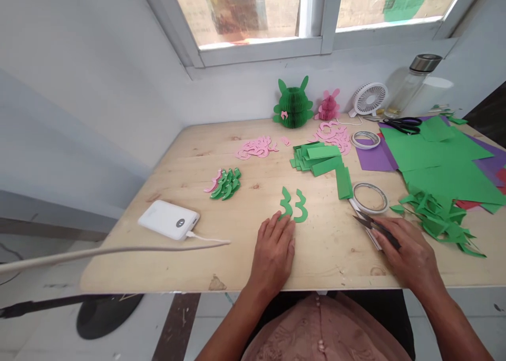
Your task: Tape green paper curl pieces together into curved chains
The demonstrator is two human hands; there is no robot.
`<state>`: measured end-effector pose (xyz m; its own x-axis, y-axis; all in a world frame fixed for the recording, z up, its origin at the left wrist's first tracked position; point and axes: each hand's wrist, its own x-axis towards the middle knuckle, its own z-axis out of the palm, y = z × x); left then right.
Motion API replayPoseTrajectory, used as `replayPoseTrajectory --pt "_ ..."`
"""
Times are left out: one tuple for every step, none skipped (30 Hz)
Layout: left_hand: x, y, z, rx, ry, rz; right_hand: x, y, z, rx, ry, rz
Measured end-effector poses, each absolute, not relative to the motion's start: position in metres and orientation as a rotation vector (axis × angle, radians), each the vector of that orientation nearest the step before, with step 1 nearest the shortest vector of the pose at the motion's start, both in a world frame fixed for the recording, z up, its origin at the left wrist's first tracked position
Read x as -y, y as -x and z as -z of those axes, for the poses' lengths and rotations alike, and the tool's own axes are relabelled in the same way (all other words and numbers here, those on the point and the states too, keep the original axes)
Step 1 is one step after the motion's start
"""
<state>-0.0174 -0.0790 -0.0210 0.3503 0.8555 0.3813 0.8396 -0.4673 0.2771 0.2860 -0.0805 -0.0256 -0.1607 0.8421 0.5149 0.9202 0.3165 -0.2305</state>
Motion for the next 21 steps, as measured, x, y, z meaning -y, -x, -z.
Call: replayPoseTrajectory --pt "0.079 0.018 0.021 -1.607 -2.547 -0.756 0.082 -0.287 0.024 2.013 1.55 0.193" --pt "0.079 0.018 0.021 -1.611 -2.538 -0.759 0.083 -0.289 0.023 2.0 1.556 0.206" --pt "0.079 0.018 0.021 -1.615 -2.529 -0.764 0.085 -0.291 0.022 1.993 1.565 0.218" --pt "0.079 0.018 0.021 -1.619 -2.52 -0.77 0.087 -0.294 0.021 1.99 1.578 0.232" --pt "0.079 0.018 0.021 -1.62 -2.512 -0.775 0.089 -0.298 0.02 1.992 1.594 0.246" --pt "0.079 0.018 0.021 -1.621 -2.505 -0.781 0.09 -0.301 0.02 2.0 1.61 0.257" --pt "0.079 0.019 0.021 -1.623 -2.498 -0.788 0.092 -0.304 0.019 2.011 1.622 0.266" --pt "0.079 0.019 0.021 -1.625 -2.49 -0.794 0.094 -0.307 0.02 2.019 1.629 0.273" --pt "0.079 0.019 0.021 -1.627 -2.482 -0.799 0.095 -0.31 0.02 2.027 1.632 0.281" --pt "0.08 0.019 0.022 -1.629 -2.475 -0.803 0.096 -0.313 0.021 2.031 1.633 0.291" --pt "0.08 0.019 0.022 -1.63 -2.469 -0.805 0.097 -0.316 0.022 2.036 1.631 0.304" --pt "0.08 0.019 0.022 -1.63 -2.463 -0.806 0.098 -0.318 0.023 2.043 1.626 0.319" --pt "0.08 0.019 0.022 -1.628 -2.46 -0.805 0.098 -0.32 0.024 2.053 1.622 0.336" --pt "0.08 0.02 0.022 -1.626 -2.457 -0.803 0.098 -0.321 0.026 2.068 1.619 0.35" --pt "0.08 0.02 0.022 -1.623 -2.455 -0.801 0.097 -0.323 0.027 2.085 1.616 0.364" --pt "0.08 0.02 0.022 -1.621 -2.454 -0.801 0.097 -0.324 0.028 2.103 1.614 0.377" --pt "0.079 0.02 0.022 -1.617 -2.454 -0.802 0.096 -0.325 0.029 2.119 1.613 0.388" --pt "0.079 0.02 0.022 -1.616 -2.453 -0.805 0.095 -0.325 0.03 2.13 1.615 0.401" --pt "0.079 0.02 0.022 -1.613 -2.452 -0.81 0.095 -0.325 0.03 2.136 1.618 0.415" --pt "0.079 0.02 0.022 -1.61 -2.454 -0.815 0.094 -0.325 0.03 2.141 1.625 0.424" --pt "0.079 0.02 0.022 -1.605 -2.456 -0.821 0.094 -0.325 0.03 2.144 1.636 0.429"
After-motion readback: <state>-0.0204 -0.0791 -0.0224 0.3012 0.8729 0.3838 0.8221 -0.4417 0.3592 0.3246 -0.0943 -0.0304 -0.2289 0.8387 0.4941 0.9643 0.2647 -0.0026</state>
